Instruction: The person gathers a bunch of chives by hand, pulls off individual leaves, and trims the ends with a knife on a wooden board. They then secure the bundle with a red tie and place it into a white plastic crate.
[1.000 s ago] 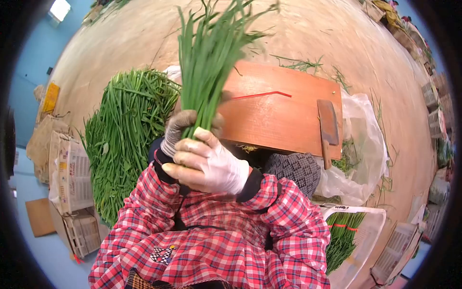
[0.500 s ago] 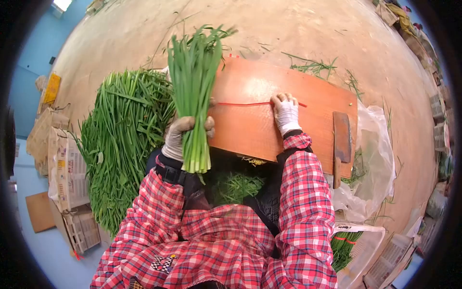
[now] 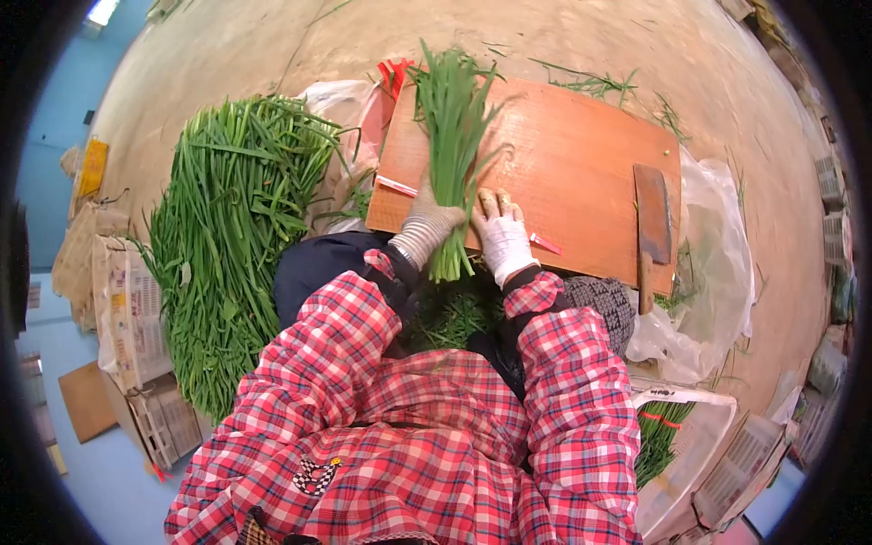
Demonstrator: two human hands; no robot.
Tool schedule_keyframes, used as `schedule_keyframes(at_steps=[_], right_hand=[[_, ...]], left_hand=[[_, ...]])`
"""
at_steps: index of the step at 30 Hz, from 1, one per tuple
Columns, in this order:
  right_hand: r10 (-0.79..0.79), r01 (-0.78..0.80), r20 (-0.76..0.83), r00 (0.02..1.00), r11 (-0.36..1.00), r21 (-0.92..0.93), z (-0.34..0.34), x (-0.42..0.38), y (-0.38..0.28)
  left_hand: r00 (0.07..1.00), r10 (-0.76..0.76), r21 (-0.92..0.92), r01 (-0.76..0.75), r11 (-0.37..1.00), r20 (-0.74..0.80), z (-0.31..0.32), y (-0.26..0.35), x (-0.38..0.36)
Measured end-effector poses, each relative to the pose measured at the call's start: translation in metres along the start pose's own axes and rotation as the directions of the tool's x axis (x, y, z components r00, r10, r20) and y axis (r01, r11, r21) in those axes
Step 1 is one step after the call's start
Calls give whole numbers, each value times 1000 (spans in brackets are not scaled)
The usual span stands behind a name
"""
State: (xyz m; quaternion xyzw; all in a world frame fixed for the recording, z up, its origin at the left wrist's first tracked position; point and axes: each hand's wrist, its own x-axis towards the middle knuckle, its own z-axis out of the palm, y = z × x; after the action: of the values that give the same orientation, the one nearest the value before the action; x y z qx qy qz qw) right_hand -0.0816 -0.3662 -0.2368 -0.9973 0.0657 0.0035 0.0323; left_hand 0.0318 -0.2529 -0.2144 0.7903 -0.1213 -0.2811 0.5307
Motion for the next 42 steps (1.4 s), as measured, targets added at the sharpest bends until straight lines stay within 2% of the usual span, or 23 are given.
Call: schedule_keyframes(at_steps=[2, 6, 7, 11, 12, 13, 14, 15, 16, 17, 18, 20, 23, 24, 28, 30, 34, 35, 37, 38, 39, 41, 42], right_hand=[[-74, 78, -57, 996, 995, 64, 10, 2, 6], [-157, 162, -60, 986, 981, 104, 10, 7, 10], [-140, 150, -81, 987, 979, 136, 11, 10, 11], [-107, 147, -184, 977, 964, 223, 21, 13, 14], [-123, 177, -227, 966, 955, 238, 24, 17, 17], [-98, 161, -234, 967, 951, 264, 28, 19, 19], [-96, 172, -249, 964, 937, 304, 37, 22, 30], [-97, 205, -322, 942, 924, 323, 51, 28, 43], [-19, 167, -266, 964, 820, 548, 26, 32, 41], [-12, 159, -330, 944, 892, 422, 41, 33, 59], [24, 75, -209, 978, 890, 451, 36, 34, 79], [89, 129, -351, 932, 825, 550, 2, 40, 85], [-172, 339, -449, 877, 883, 324, 19, 52, 75], [-82, 211, -276, 958, 852, 479, 30, 49, 73], [-196, 280, -251, 948, 889, 364, 42, 56, 93], [-141, 243, -268, 953, 883, 401, 43, 49, 99], [73, 157, -317, 946, 752, 640, 28, 50, 101], [51, 151, -349, 936, 836, 527, 9, 46, 95], [103, 171, -350, 931, 723, 669, 14, 60, 106], [182, 140, -245, 952, 451, 881, -2, 64, 94], [258, 106, -135, 957, 122, 987, -16, 69, 84], [56, 233, -345, 937, 634, 737, -60, 77, 52], [-80, 292, -398, 914, 809, 509, -78, 81, 35]], left_hand=[[1000, 30, -79, -30, 996, -2, -4, 2, 3], [999, -28, 211, 35, 977, -40, -5, 23, -7], [1000, -7, 159, 2, 987, 28, -11, 41, -18], [996, 71, 427, -42, 903, -53, 1, 14, -10], [994, 87, 395, -54, 917, -66, 2, 22, -17], [952, 257, 543, -306, 782, 167, 10, -12, 8], [969, 186, 557, -247, 793, 165, 11, 1, 5], [934, 358, 608, -296, 737, 21, 31, -36, 15], [926, 373, 620, -259, 741, -60, 36, -24, 12], [943, 318, 724, -148, 673, -103, 40, -4, 6], [955, 261, 800, -47, 599, -140, 44, 12, 6], [978, 175, 782, -23, 623, -111, 40, 15, 16], [983, 135, 747, 4, 664, -125, 39, 19, 17], [985, 128, 746, -1, 666, -112, 38, 22, 17], [999, -26, 585, 36, 810, -26, 19, 46, -4], [988, 73, 475, -1, 880, -134, 29, 48, -14], [977, 184, 356, -135, 925, -109, 7, 86, -51], [897, 331, 367, -214, 905, -292, 29, 73, -41], [849, 425, 307, -332, 892, -316, -14, 114, -75], [817, 509, 289, -435, 853, -272, -51, 131, -96], [777, 588, 265, -532, 804, -225, -87, 147, -116], [543, 790, 399, -682, 612, -285, -153, 158, -138], [618, 715, 375, -610, 698, -326, -199, 170, -170]])
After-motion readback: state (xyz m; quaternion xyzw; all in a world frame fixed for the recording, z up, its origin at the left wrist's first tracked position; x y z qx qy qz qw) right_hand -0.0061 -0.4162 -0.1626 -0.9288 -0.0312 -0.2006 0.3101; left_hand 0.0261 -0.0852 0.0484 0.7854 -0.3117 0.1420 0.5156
